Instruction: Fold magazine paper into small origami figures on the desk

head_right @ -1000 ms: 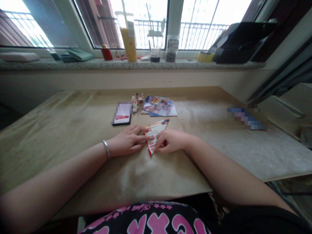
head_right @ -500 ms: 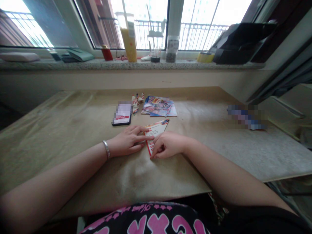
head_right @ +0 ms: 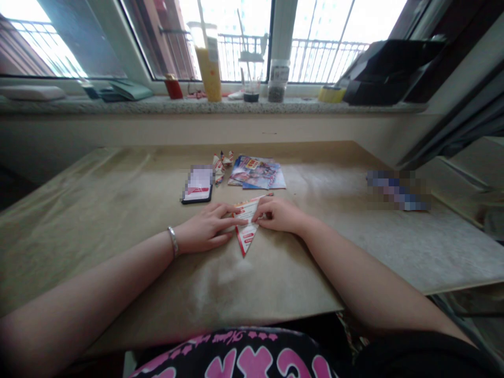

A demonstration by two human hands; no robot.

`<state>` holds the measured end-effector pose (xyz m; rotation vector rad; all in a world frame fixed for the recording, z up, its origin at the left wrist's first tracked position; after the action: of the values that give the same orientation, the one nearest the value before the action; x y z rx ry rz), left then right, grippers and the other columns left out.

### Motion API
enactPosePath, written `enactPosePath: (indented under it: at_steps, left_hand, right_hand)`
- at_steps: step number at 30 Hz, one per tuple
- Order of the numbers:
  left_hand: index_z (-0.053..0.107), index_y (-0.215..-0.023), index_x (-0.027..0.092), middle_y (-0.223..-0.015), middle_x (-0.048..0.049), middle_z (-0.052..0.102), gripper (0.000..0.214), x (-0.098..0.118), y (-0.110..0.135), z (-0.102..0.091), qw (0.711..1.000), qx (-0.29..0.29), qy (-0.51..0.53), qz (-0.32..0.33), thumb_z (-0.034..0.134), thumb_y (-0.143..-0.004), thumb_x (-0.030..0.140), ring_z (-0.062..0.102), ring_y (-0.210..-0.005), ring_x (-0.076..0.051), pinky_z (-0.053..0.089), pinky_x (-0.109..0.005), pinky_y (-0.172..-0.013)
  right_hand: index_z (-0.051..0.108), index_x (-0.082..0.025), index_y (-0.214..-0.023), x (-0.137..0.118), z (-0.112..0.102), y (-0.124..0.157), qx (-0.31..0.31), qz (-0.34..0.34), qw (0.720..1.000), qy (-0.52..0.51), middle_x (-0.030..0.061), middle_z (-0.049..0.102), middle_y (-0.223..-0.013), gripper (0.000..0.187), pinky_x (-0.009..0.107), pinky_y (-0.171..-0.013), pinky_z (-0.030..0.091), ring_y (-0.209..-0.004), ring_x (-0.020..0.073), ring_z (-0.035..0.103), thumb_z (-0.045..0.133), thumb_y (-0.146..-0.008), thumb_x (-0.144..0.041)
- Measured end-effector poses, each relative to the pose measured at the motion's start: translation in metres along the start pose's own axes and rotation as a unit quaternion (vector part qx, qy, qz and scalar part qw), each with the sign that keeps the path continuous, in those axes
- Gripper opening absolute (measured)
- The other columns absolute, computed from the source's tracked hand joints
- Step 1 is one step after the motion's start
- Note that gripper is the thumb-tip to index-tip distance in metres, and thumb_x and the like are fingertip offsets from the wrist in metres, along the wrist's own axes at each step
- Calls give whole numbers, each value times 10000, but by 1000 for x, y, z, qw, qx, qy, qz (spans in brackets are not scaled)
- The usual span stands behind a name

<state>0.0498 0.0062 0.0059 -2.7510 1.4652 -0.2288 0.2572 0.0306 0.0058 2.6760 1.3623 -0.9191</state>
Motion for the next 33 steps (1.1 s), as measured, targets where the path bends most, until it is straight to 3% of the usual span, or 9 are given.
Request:
enactPosePath:
  at_steps: [3,6,9,13,18,22,26,33]
  left_hand:
    - [477,-1298,334,-1335,-53,441,415,0,0,-1,1000,3,9,3,459,-884,339,379,-1217,-256,296,-463,-1041]
    - [467,-1304,336,-1350,-53,428,411,0,0,0,1000,3,10,1,448,-894,350,371,-1232,-258,295,-465,-1044]
    - [457,-1307,338,-1372,-50,403,385,-1,1,2,1000,5,10,-5,387,-930,369,358,-1253,-248,281,-463,-1060]
    - [500,-1259,272,-1389,-66,389,373,-2,0,0,1000,19,11,-14,327,-953,395,323,-1296,-239,250,-447,-1097]
    - [521,-1213,239,-1344,-70,456,395,1,-1,-6,998,60,3,17,424,-907,468,339,-1288,-255,277,-439,-1084]
    - [541,-1182,220,-1220,-72,549,357,5,-3,-7,998,62,-9,31,490,-879,401,486,-1126,-240,381,-411,-986]
    - [600,-1052,187,-1089,-64,605,231,2,-6,-4,997,81,0,0,469,-887,282,544,-987,-193,453,-324,-871]
    - [627,-937,183,-953,-44,649,151,-2,-9,-1,992,126,-26,-17,497,-881,234,573,-872,-168,455,-278,-772]
  right_hand:
    - [706,-210,-867,5,-5,1,27,-12,999,40,67,618,-963,162,341,-855,459,-920,175,567,611,-742,-169]
    - [692,-235,-927,5,-5,3,4,-28,998,65,65,589,-1145,252,407,-986,387,-1082,205,525,604,-713,-136]
    - [664,-236,-1036,5,-5,4,-8,-19,997,73,73,547,-1243,327,414,-1020,359,-1160,217,485,596,-726,-155]
    - [610,-225,-1169,4,-3,2,4,24,992,124,99,544,-1256,394,418,-982,380,-1130,238,504,605,-780,-291]
    - [585,-219,-1208,-7,0,-4,18,72,973,220,99,607,-1171,421,433,-955,360,-1078,264,517,545,-840,-420]
    - [629,-227,-1139,-17,5,-9,10,71,962,264,83,637,-1080,348,403,-885,371,-987,252,540,509,-869,-412]
    - [652,-220,-1093,-23,8,-11,3,56,960,275,79,642,-1052,304,349,-834,370,-960,228,542,498,-879,-372]
    - [672,-196,-892,-33,12,-14,19,80,941,329,60,669,-894,261,295,-679,351,-834,189,568,434,-900,-304]
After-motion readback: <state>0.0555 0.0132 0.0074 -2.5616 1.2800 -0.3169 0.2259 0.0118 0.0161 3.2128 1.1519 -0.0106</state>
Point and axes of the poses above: each hand's wrist, its own y-axis away from the middle knuckle, its own z-axis out of the palm, x = y × z, the point moved 3 cm from there along -y, towards the middle knuckle
